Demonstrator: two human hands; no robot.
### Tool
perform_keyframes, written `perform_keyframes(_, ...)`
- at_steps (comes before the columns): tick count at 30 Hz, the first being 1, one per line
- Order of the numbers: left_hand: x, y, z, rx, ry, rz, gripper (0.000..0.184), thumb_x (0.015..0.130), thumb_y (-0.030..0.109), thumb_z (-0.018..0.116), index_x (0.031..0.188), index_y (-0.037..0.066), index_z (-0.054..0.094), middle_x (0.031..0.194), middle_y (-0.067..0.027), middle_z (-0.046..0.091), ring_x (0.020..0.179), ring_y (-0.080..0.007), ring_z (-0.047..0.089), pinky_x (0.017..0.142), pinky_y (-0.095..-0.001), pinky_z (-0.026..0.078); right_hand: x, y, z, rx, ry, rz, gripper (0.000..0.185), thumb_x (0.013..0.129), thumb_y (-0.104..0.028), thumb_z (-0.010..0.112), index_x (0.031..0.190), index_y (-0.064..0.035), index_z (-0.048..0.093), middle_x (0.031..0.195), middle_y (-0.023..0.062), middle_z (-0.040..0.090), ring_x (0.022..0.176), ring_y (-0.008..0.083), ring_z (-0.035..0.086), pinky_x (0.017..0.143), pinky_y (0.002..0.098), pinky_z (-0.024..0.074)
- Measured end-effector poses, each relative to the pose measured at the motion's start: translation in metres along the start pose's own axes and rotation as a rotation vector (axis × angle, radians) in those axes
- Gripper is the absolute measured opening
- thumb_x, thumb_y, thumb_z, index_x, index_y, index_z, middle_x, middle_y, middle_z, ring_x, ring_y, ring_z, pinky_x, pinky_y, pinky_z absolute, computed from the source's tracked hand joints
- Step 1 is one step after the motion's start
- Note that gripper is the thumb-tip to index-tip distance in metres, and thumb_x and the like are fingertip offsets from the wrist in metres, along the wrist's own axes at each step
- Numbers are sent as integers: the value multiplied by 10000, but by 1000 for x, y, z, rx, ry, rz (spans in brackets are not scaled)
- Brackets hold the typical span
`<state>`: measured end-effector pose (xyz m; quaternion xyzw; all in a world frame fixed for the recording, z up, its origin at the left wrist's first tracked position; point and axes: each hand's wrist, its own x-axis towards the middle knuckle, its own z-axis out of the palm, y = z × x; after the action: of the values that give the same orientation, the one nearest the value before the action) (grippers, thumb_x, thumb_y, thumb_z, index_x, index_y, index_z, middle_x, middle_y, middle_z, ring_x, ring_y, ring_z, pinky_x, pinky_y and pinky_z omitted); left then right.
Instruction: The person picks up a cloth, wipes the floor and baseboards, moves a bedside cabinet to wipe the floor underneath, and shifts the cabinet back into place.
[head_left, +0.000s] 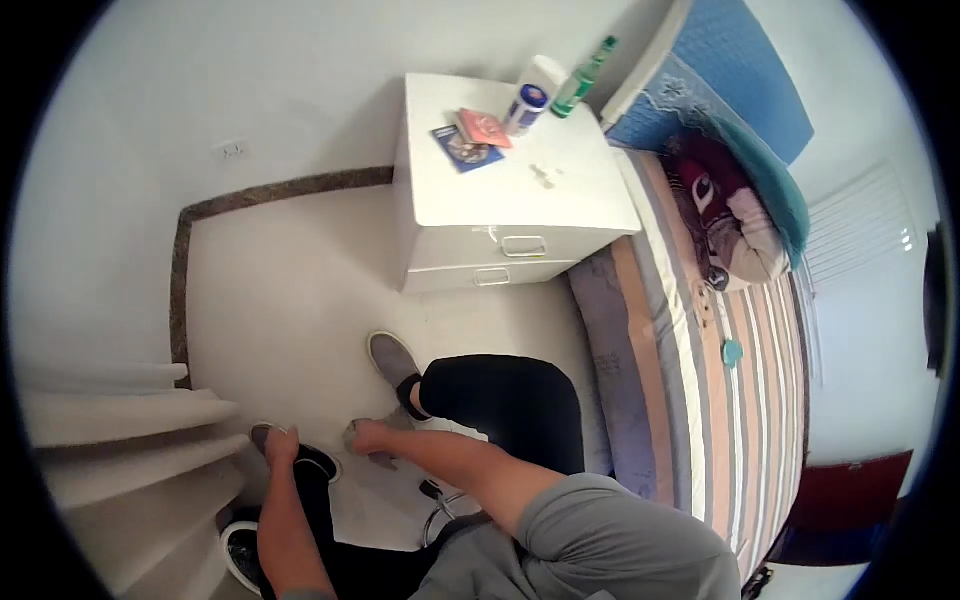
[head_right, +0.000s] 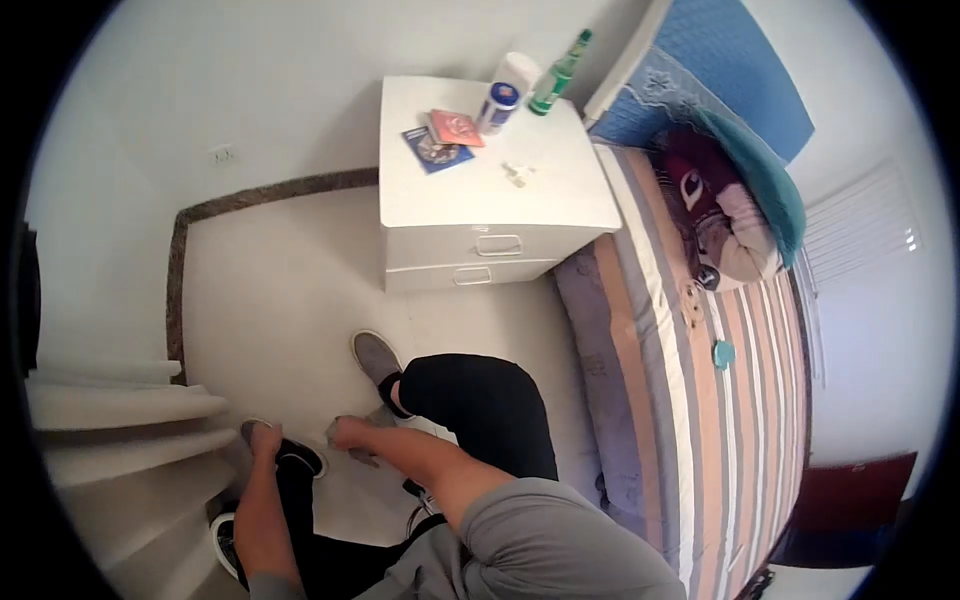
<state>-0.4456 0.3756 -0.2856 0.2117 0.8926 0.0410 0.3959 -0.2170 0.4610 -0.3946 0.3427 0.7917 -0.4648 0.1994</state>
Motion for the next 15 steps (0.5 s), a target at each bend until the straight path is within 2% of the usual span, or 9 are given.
perform_keyframes(1,-7,11,-5,0,22,15,721,912,494,638,1366,-62,571,1421,-306,545,1349,-441,498,1119,-479,410,-16,-4,-7,2,52,-63,311,772,-268,679,902,9,734,934,216,731,848,372,694,759,496,544)
perform_keyframes(2,-10,18,-8,10,100,147,707,912,486,642,1357,-59,577,1399,-304,562,1325,-440,521,1106,-481,423,-33,-8,-14,0,105,-126,287,763,-254,665,862,6,736,893,217,730,799,376,690,733,505,543)
perform_keyframes(5,-29,50,-18,77,244,465,670,903,446,667,1337,-57,585,1335,-312,600,1240,-462,576,1061,-499,458,-79,-30,-85,109,129,46,364,756,-296,705,933,19,742,995,214,740,853,360,707,769,494,555)
perform_keyframes(7,-32,61,-23,92,284,649,674,919,436,671,1379,-43,557,1274,-271,641,1131,-380,651,952,-468,532,-91,-21,-104,147,175,46,399,754,-300,726,978,30,738,1004,216,743,870,345,715,775,477,564)
perform_keyframes(9,-141,107,-65,-247,-101,445,655,949,403,662,1422,-27,521,1193,-195,661,1031,-254,669,842,-396,569,-113,-21,-131,222,186,36,413,764,-286,738,999,53,727,978,222,745,870,333,720,776,452,575)
perform_keyframes(10,-163,109,-70,-243,-87,435,655,949,403,662,1422,-27,521,1193,-195,661,1031,-254,669,842,-396,569,-139,-27,-153,406,214,93,395,769,-269,738,984,62,724,981,218,747,865,325,724,769,442,578)
perform_keyframes(12,-189,122,-79,-378,-195,516,626,971,364,653,1447,-11,498,1135,-129,649,974,-167,640,771,-334,568,-165,-27,-187,175,212,30,359,765,-236,742,964,61,720,978,216,747,844,317,730,750,432,582)
perform_keyframes(13,-197,124,-80,-364,-182,517,626,971,364,653,1447,-11,498,1135,-129,649,974,-167,640,771,-334,568,-177,-26,-203,103,216,5,347,763,-225,744,958,61,718,976,215,747,837,314,732,744,429,583)
perform_keyframes(15,-212,120,-76,-420,-191,612,608,978,340,649,1456,0,493,1138,-120,649,978,-192,640,790,-349,568,-192,-20,-223,-160,171,-124,366,790,-293,697,948,35,742,1071,231,731,967,351,714,851,445,576)
